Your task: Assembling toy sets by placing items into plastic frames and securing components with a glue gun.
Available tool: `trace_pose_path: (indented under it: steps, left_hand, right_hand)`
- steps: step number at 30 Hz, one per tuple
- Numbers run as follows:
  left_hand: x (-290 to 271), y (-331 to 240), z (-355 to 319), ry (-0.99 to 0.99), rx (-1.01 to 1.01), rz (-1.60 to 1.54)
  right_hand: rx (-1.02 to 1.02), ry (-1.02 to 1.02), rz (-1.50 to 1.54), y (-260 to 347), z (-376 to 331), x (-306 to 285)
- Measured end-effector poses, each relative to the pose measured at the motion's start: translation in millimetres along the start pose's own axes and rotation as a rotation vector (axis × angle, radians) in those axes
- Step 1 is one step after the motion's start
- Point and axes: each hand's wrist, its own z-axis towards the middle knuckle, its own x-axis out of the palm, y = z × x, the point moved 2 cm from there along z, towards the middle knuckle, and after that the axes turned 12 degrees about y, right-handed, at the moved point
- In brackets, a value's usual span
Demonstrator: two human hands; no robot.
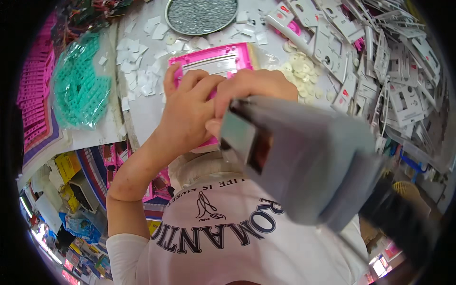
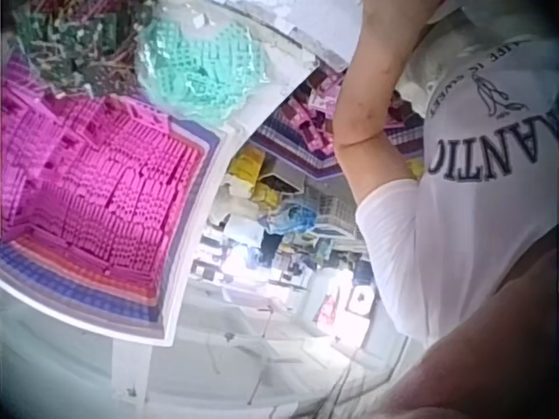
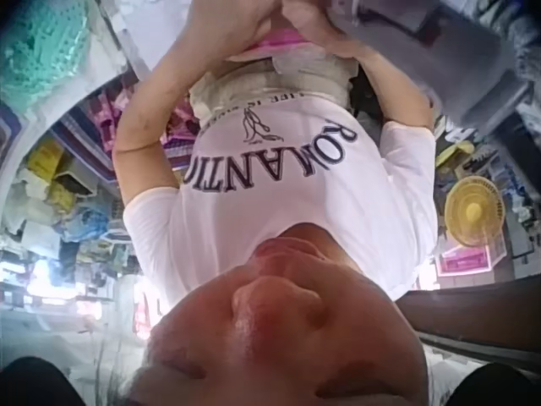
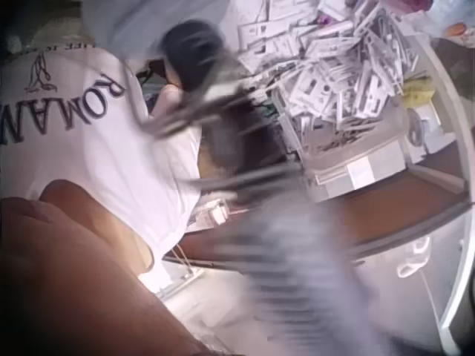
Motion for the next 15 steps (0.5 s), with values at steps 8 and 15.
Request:
trace_pose_path:
  steps: [8, 15]
  left_hand:
    - [-7, 8, -7, -0.018, 0.081, -0.076]
    - [-148, 150, -85, -0.151, -0.712, 0.183]
  right_hand:
    - [-0.018, -0.12, 0.416, -17, 1, -15]
    - [-0.096, -0.065, 0.232, 25, 2, -95]
